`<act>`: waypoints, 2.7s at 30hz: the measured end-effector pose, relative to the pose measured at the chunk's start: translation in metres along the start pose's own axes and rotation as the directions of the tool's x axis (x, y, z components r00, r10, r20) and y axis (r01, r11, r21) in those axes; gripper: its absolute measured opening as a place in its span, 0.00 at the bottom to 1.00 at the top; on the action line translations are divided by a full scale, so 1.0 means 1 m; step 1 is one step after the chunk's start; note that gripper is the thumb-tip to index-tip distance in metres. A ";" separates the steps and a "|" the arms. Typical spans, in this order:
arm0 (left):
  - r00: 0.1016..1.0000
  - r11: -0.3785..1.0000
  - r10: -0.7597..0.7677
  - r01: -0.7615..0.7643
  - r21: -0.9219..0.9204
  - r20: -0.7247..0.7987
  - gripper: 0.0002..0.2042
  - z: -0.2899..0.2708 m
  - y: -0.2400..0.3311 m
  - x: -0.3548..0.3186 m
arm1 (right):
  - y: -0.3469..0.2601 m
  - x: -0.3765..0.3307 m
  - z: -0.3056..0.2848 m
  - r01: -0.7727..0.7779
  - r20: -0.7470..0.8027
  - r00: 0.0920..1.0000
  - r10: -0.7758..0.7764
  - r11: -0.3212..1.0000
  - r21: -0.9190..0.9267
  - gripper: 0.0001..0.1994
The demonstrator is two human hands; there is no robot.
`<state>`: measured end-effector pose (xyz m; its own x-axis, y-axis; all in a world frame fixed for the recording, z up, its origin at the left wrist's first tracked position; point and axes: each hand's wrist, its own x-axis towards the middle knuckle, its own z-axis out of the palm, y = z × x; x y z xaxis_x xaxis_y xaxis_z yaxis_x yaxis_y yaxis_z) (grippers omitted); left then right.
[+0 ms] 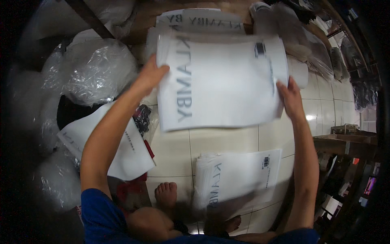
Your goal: The person sits on the floor and repeatedly folds white poly mailers labeled 'KLAMBY' into compact stacks. They handle the mailers one by one, aligning edges and pressing them flat, then place the folded stacks onto a nearby wooden shelf.
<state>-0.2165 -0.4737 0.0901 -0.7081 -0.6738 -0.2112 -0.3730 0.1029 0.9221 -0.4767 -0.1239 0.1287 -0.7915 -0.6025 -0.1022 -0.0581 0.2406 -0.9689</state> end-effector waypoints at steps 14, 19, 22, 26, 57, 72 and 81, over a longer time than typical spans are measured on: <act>0.987 0.775 0.141 -0.060 0.630 -0.079 0.32 0.022 -0.064 0.198 | 0.157 0.206 0.065 0.166 -0.006 0.964 -0.264 0.623 -0.764 0.37; 0.986 0.733 0.141 -0.044 0.679 -0.088 0.36 0.012 -0.079 0.195 | 0.141 0.176 0.093 0.007 -0.062 0.993 -0.098 0.589 -0.808 0.43; 0.990 0.708 0.122 -0.031 0.706 -0.078 0.37 0.020 -0.075 0.197 | 0.116 0.171 0.088 -0.164 -0.127 0.986 0.104 0.601 -0.782 0.43; 0.995 0.710 0.069 0.002 0.704 -0.072 0.38 0.026 -0.069 0.193 | 0.115 0.165 0.083 -0.183 -0.163 0.983 0.087 0.553 -0.813 0.40; 0.880 0.864 -0.432 0.343 0.368 0.195 0.56 0.168 -0.099 -0.394 | 0.206 -0.311 -0.162 -0.470 -0.112 0.850 0.515 0.647 -0.601 0.30; 0.888 0.775 -0.295 0.438 0.455 -0.353 0.48 0.205 -0.110 -0.344 | 0.323 -0.246 -0.121 -0.179 -0.118 0.980 0.159 0.965 -0.190 0.32; 0.998 0.898 -0.038 0.055 0.436 -0.048 0.39 0.106 -0.010 -0.375 | 0.155 -0.246 -0.082 0.218 -0.073 0.954 -0.289 0.843 -0.492 0.30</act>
<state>-0.0109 -0.1445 0.1262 -0.6638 -0.7116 -0.2303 -0.6355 0.3742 0.6754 -0.3410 0.1233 0.0224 -0.7829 -0.5894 0.1992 -0.5210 0.4462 -0.7276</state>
